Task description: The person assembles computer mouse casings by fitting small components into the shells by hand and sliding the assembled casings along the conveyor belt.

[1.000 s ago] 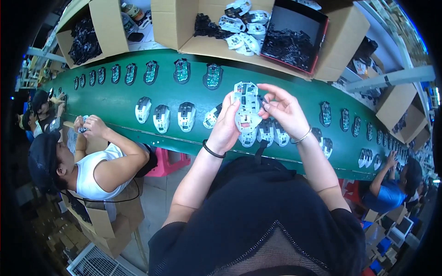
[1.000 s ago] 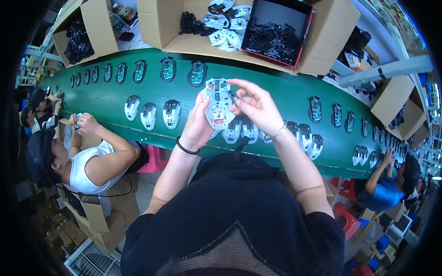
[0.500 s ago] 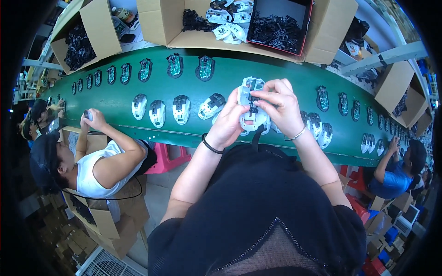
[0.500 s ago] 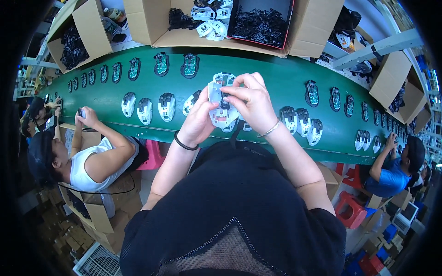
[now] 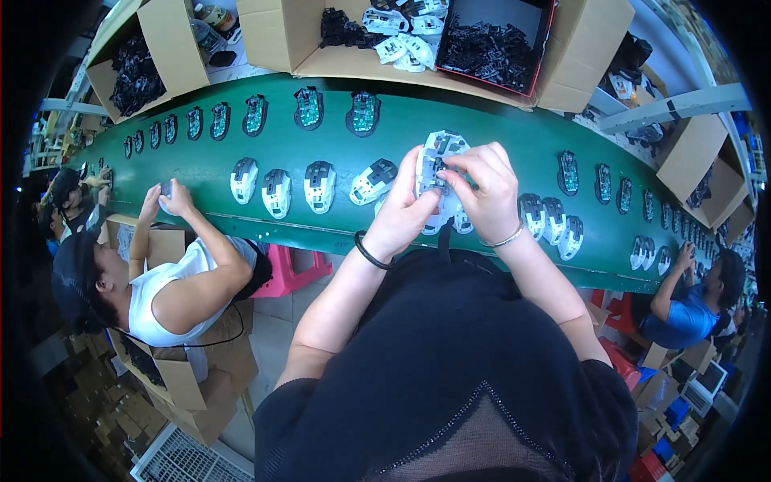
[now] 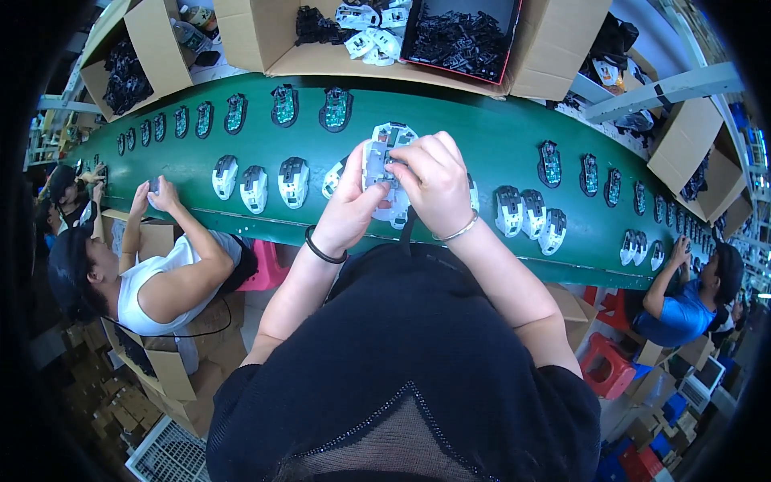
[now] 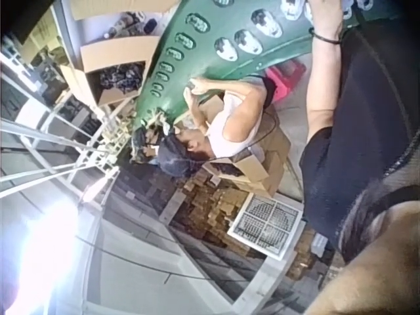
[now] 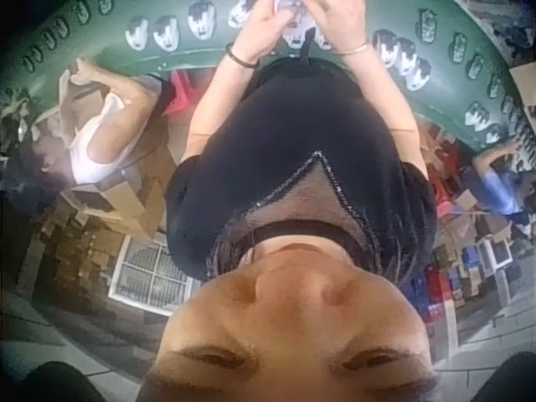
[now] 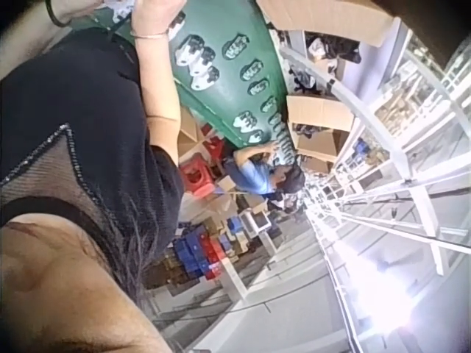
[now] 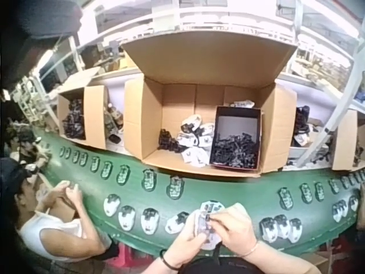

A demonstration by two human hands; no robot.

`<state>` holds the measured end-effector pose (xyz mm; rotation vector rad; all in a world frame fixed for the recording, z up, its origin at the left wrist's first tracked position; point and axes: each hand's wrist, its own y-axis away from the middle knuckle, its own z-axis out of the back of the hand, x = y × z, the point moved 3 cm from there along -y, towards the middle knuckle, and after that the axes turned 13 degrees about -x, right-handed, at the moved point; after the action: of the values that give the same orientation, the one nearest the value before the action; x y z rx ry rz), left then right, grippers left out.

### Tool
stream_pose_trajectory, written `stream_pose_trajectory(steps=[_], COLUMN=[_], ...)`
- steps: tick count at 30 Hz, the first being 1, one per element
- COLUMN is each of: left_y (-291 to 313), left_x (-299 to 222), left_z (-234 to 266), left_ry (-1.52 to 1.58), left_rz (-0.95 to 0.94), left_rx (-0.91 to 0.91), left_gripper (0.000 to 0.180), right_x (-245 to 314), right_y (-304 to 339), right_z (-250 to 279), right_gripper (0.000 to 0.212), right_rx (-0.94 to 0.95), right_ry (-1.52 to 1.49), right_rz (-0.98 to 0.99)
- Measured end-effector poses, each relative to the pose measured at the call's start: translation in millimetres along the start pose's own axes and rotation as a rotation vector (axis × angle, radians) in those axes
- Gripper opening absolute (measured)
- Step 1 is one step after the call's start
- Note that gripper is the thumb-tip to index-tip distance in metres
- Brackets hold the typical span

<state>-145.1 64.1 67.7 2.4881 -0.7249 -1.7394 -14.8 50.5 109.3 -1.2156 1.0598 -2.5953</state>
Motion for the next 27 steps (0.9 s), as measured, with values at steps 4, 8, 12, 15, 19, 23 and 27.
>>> stream_pose_trajectory(steps=[4,8,12,15,19,23,27], left_y=[-1.7,-3.5,-2.8,-2.2,-2.2,2.0,1.7], left_x=[0.3,0.4,-4.6,-5.0,-3.2,-6.4,-8.0], left_z=[0.6,3.9,6.0,9.0,12.1,12.0,12.3], left_ry=[0.047,-0.09,-0.093,-0.072,-0.204,-0.195,-0.181], left_rz=[0.012,-0.104,-0.043,-0.044,-0.191,-0.197,-0.245], left_rx=[-0.025,0.021,-0.024,-0.071,-0.014,-0.105,-0.08], left_gripper=[0.058,0.058,0.058,0.057,0.056,0.056,0.056], right_x=[0.4,2.6,3.4,3.2,4.5,9.3,8.0], right_y=[5.5,4.3,1.2,-1.0,-0.9,-0.3,4.2], right_z=[0.4,1.6,-2.2,-2.4,-5.7,-6.2,-4.6], right_gripper=[0.015,0.017,0.017,0.016,0.015,0.016,0.022], right_rx=[-0.115,-0.127,-0.117,-0.076,-0.118,-0.092,-0.141], right_ry=[0.001,0.058,0.053,-0.086,-0.037,0.0,0.036], right_rz=[0.129,0.162,0.178,0.085,0.143,0.067,0.112])
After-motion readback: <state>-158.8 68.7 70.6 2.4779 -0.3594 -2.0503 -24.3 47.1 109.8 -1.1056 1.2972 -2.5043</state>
